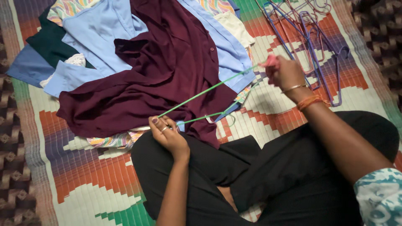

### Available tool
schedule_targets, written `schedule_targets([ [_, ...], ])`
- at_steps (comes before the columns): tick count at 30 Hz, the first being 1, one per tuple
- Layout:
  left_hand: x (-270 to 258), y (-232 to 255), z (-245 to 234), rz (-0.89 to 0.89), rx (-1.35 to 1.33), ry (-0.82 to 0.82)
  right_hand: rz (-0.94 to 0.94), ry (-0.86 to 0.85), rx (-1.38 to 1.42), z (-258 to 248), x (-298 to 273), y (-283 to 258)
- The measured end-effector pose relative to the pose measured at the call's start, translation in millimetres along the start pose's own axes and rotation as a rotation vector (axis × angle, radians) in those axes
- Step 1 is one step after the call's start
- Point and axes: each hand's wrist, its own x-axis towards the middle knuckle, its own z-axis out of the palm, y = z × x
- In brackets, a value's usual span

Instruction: The person sits on a mat and wipes a green plastic clothes hanger with a pink cloth. They then pick up a maroon shirt, lay it flat, and button it.

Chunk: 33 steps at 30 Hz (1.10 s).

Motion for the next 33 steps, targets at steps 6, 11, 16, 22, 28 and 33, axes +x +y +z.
schedule_targets([
  [6, 5.2, -7.6, -2.0, -0.041, -0.036, -0.046, 0.369, -0.165, 1.367, 37.0, 24.4, 41.6],
  [11, 9.9, -18.7, -3.1, -0.134, -0.046, -0.110, 0.404, -0.228, 1.561, 21.5, 9.4, 15.8],
  [16, 12.5, -25.5, -4.2, -0.204, -0.099, -0.181, 0.092, -0.741, 1.642, 26.2, -13.1, -8.0],
  [22, 11.9, -25.9, -7.9, -0.223, -0.037, -0.148, 0.328, -0.607, 1.191, 80.0, -53.3, -22.0],
  [28, 16.0, -30.0, -3.9, -0.221, -0.079, -0.203, 0.434, 0.046, 1.373, 29.2, 37.2, 39.6],
  [33, 11.7, -25.8, 2.9, -0.265, -0.159, -0.298, 0.410, -0.149, 1.216, 72.0, 14.2, 40.7],
])
